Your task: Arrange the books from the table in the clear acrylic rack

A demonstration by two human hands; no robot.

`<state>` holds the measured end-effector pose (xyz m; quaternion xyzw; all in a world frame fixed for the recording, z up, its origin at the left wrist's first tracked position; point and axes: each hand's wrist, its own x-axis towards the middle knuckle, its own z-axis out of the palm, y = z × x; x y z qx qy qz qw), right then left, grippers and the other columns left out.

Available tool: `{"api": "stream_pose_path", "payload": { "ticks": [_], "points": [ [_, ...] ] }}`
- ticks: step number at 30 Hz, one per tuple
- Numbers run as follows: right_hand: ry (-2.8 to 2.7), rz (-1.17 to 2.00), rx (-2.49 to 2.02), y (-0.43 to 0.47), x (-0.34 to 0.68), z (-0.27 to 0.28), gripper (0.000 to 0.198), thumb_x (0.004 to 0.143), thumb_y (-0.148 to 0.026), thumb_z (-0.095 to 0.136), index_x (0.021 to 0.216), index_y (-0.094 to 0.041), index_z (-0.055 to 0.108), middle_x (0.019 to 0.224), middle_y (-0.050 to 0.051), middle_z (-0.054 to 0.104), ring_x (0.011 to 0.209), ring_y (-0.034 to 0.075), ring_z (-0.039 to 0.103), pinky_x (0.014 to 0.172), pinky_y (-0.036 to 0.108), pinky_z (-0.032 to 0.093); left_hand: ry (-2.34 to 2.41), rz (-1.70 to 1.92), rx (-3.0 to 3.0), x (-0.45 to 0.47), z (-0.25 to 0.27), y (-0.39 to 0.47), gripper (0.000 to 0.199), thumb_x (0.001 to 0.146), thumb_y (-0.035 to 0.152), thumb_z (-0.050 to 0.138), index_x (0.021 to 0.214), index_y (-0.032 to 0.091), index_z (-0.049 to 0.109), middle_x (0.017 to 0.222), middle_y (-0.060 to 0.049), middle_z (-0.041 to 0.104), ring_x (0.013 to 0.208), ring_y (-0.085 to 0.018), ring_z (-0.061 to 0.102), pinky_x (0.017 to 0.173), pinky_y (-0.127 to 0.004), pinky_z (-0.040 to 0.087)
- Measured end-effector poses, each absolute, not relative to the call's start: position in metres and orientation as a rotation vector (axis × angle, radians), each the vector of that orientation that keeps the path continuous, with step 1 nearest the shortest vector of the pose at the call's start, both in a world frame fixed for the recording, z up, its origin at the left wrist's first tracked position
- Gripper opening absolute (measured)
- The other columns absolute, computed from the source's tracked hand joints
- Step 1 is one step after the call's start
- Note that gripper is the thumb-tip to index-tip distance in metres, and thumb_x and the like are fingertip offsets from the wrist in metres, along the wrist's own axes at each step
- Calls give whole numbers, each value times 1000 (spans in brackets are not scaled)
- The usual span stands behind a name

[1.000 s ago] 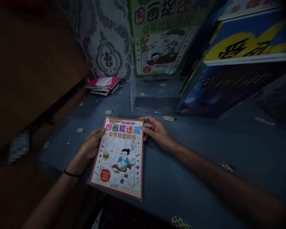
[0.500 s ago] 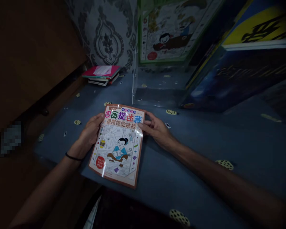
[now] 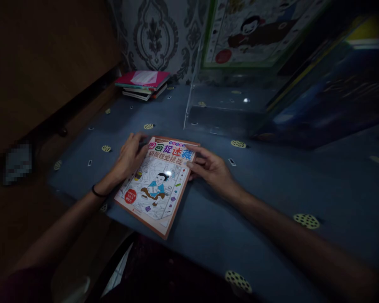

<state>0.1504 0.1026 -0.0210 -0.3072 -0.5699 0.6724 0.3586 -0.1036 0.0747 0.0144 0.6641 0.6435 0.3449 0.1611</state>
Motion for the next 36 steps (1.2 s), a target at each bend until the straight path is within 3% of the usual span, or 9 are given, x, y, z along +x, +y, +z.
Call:
{"api": "stream_pose_path", "payload": {
  "ticks": [2,4,6,9,12,18,23,29,36],
  "points": [
    [-1502,1732,-799,103,151,-20,43,84,-38,73,122,-20,67,83,2,70,67,14,65,61,31,62,1839,830,2145,-95,20,55,30,96,34,50,118,17,61,119,-11,61,114,-27,58,102,-46,45],
    [-1509,1730,-820,103,151,-19,31,84,-38,72,108,-19,72,78,1,67,64,13,64,60,31,62,1722,706,2264,-86,24,28,35,101,40,42,123,19,60,128,-12,58,119,-28,56,104,-46,45],
    [-1495,1741,-835,103,152,-18,26,84,-36,72,102,-18,73,76,1,67,62,12,64,60,30,62,1602,620,2330,-76,24,-2,43,101,50,43,132,22,55,136,-13,55,127,-29,53,106,-46,45],
    [-1456,1757,-851,103,152,-18,24,83,-35,73,100,-18,73,79,2,68,63,12,65,60,29,62,1527,523,2513,-67,17,-43,73,90,68,54,145,21,45,144,-18,52,132,-36,48,109,-55,40],
    [-1418,1756,-864,105,149,-19,24,82,-32,74,101,-18,73,82,2,69,62,11,63,60,28,62,1582,410,2656,-63,7,-65,86,86,72,55,150,18,40,145,-21,52,136,-39,45,110,-58,37],
    [-1401,1713,-869,123,124,-25,20,81,-27,71,97,-17,73,75,1,68,60,11,61,57,26,61,1683,456,2770,-74,-8,-59,50,100,37,52,147,19,44,142,-15,59,137,-31,50,111,-51,40],
    [-1428,1666,-826,144,95,-33,21,74,-21,66,94,-17,71,72,0,67,57,11,63,55,25,59,1726,526,2837,-95,-16,-40,46,99,13,46,144,20,47,136,-12,65,132,-30,54,105,-50,47],
    [-1552,1524,-826,164,76,-35,21,71,-20,64,92,-19,70,75,0,67,58,12,63,61,30,59,1723,473,2874,-109,-18,-12,39,100,14,44,137,18,53,133,-14,65,129,-31,56,99,-51,51],
    [-1818,1133,-878,164,79,-38,17,82,-16,59,94,-21,70,99,8,67,85,20,67,83,40,58,1699,427,2867,-101,4,3,29,101,15,41,127,15,56,112,-11,69,106,-26,63,89,-42,55]
  ]
}}
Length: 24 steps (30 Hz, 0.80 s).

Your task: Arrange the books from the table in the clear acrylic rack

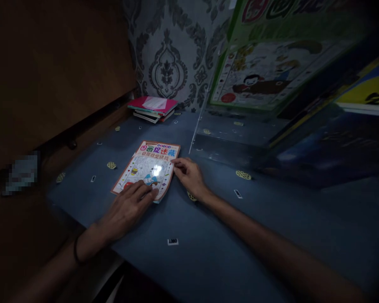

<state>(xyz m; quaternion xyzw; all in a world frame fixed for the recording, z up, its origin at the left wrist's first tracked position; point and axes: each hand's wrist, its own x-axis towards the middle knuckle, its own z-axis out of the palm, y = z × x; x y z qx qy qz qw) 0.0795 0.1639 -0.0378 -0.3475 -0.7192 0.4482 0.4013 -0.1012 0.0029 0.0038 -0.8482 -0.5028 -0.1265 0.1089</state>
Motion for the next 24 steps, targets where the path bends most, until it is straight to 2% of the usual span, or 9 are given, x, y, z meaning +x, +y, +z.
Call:
{"api": "stream_pose_path", "payload": {
  "ticks": [3,7,13,18,24],
  "points": [
    [-1956,917,-822,155,85,-38,20,86,-15,57,98,-21,71,112,10,63,96,21,66,90,42,56,-1505,-330,-2448,-92,11,-1,26,100,14,42,122,16,58,107,-10,71,97,-24,66,83,-39,56],
    [-2117,667,-760,147,89,-37,20,88,-14,57,101,-19,71,122,14,62,119,29,57,102,51,49,-1533,-341,-2323,-78,12,-6,18,99,18,46,107,15,62,102,-9,73,90,-23,69,77,-36,58],
    [-2293,584,-533,141,87,-35,21,93,-11,53,101,-19,71,104,11,69,103,26,61,93,45,52,-1549,-388,-2208,-66,9,-6,23,102,30,47,99,15,64,96,-8,76,82,-22,72,68,-34,60],
    [-2365,513,-450,138,86,-35,20,95,-14,52,101,-16,71,105,13,69,104,27,60,93,47,51,-1593,-452,-2209,-63,7,-13,17,100,22,51,105,14,65,100,-9,77,93,-24,74,73,-34,62],
    [-2364,504,-424,133,88,-36,21,97,-14,50,103,-16,70,105,13,69,102,27,60,91,46,50,-1716,-571,-2253,-63,9,-19,13,99,18,51,100,16,64,99,-7,76,98,-25,74,75,-34,64]
  ]
}}
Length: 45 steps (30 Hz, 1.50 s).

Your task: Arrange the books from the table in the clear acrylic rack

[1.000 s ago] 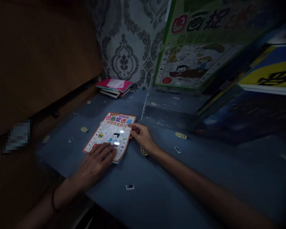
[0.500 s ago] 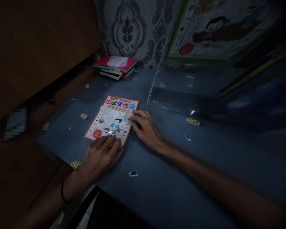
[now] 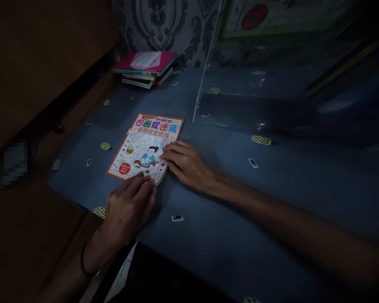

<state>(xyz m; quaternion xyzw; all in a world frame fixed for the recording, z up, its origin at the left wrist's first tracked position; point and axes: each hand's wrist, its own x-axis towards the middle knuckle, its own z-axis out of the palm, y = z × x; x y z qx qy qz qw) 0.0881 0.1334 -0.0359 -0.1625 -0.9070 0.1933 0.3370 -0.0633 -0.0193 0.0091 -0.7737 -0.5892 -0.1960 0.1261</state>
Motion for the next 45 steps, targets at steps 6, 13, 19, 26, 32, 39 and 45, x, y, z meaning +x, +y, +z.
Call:
{"api": "stream_pose_path", "payload": {
  "ticks": [6,13,19,26,32,39,45],
  "points": [
    [-2444,457,-400,124,91,-30,19,96,-12,51,101,-14,70,103,14,70,100,27,60,88,44,50,-1612,-451,-2325,-81,7,-29,15,97,15,52,106,14,64,107,-10,75,110,-27,70,86,-38,62],
    [-2495,448,-466,125,95,-22,20,98,-11,48,98,-13,69,100,12,72,98,23,61,90,39,48,-1457,-240,-2425,-157,10,-40,30,97,14,48,122,20,61,124,-10,72,117,-27,67,100,-45,53],
    [-2281,666,-646,145,115,-25,21,94,-12,52,100,-17,71,101,10,73,98,23,63,87,41,49,-1643,-127,-2311,-199,9,-27,41,94,16,38,128,22,59,134,-13,66,121,-30,64,95,-47,54],
    [-1905,1307,-675,157,127,-20,27,97,-18,48,112,-19,71,105,8,76,97,19,70,90,39,55,-1748,-151,-2195,-141,25,22,31,100,24,38,112,17,66,125,-15,70,112,-32,67,96,-52,53],
    [-1786,1329,-645,159,125,-23,28,95,-14,49,113,-18,70,111,8,75,102,19,69,91,40,56,-1552,-298,-2513,-69,23,70,37,97,37,58,126,14,58,131,-16,66,118,-30,63,99,-48,54],
    [-1809,1268,-670,158,126,-21,29,92,-12,50,112,-18,71,112,8,74,106,20,68,95,41,55,-1477,22,-2617,-64,32,95,29,95,28,59,121,14,62,122,-15,71,108,-30,69,83,-42,60],
    [-1836,1202,-734,156,125,-20,30,93,-12,49,114,-17,70,102,8,75,96,19,70,89,39,56,-1326,-115,-2690,-76,31,101,29,102,29,47,119,15,66,112,-12,76,96,-25,74,78,-36,59]
  ]
}}
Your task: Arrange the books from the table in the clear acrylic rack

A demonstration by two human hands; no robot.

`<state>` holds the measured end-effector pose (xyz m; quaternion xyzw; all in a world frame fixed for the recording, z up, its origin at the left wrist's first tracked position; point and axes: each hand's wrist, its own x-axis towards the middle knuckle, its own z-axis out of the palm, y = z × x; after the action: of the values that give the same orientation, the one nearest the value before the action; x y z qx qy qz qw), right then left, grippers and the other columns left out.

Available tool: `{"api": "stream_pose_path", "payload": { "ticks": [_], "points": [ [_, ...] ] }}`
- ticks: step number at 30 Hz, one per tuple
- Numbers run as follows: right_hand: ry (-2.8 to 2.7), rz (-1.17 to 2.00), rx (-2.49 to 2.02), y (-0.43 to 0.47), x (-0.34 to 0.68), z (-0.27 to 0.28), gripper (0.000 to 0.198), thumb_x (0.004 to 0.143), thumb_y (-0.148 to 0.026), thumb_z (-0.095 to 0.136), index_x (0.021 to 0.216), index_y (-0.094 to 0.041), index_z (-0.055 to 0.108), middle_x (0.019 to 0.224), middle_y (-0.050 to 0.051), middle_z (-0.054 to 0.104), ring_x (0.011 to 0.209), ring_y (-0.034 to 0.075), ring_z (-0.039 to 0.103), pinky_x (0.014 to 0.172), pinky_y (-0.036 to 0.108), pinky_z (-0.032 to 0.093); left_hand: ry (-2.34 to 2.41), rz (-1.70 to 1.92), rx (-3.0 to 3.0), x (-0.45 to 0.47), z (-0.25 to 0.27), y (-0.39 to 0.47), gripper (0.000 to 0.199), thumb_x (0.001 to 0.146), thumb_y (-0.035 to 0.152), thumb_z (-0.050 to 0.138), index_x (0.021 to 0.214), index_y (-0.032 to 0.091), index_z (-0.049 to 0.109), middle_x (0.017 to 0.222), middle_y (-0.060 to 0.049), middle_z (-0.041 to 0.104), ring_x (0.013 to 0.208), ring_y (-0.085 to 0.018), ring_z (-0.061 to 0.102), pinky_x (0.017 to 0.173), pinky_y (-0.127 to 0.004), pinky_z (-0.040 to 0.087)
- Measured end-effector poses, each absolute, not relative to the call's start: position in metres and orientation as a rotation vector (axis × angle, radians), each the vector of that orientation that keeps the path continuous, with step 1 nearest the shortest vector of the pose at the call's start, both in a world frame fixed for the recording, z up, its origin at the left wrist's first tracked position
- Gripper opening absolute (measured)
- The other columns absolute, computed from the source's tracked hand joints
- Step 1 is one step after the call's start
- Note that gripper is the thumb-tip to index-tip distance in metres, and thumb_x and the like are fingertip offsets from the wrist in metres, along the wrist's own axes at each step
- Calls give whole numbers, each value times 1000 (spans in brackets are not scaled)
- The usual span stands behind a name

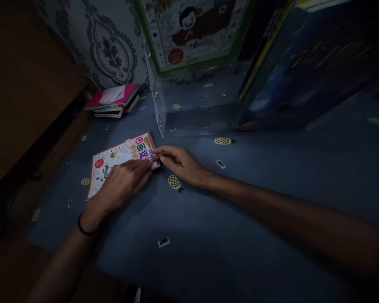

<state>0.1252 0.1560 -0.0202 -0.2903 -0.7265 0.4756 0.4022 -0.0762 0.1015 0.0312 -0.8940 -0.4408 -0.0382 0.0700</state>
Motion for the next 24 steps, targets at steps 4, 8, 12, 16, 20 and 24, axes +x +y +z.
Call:
{"api": "stream_pose_path", "payload": {
  "ticks": [4,8,12,16,20,24],
  "points": [
    [-1853,1150,-753,156,126,-20,30,92,-11,50,114,-18,70,98,5,75,93,18,70,89,37,55,-1408,-304,-2679,-81,26,103,33,104,32,43,119,19,68,109,-9,78,93,-23,75,77,-34,59],
    [-1851,1150,-738,157,125,-22,34,89,-5,49,112,-19,71,105,6,75,92,17,69,88,36,54,-1533,-462,-2674,-82,24,102,32,102,35,46,113,19,72,106,-8,78,94,-24,75,82,-36,59],
    [-1866,1145,-731,157,126,-22,33,88,-5,50,110,-19,72,99,4,75,86,15,67,82,33,53,-1615,-526,-2686,-82,23,101,32,101,37,48,111,20,74,105,-7,79,94,-24,75,81,-36,58],
    [-1878,1138,-738,157,126,-20,32,88,-5,51,106,-18,73,90,1,74,82,13,65,77,29,51,-1621,-542,-2695,-83,23,101,32,101,37,48,110,21,74,105,-7,79,95,-24,75,82,-36,58],
    [-1875,1131,-738,157,126,-19,31,87,-6,51,104,-18,74,91,2,74,81,14,65,76,28,50,-1592,-547,-2701,-82,22,100,31,101,35,48,110,20,73,107,-8,78,96,-24,75,83,-36,59],
    [-1871,1139,-752,158,125,-20,30,88,-7,51,104,-18,74,96,4,75,85,15,67,79,30,52,-1558,-546,-2691,-80,21,98,30,102,33,47,111,19,72,105,-9,78,93,-24,75,81,-36,59]
  ]
}}
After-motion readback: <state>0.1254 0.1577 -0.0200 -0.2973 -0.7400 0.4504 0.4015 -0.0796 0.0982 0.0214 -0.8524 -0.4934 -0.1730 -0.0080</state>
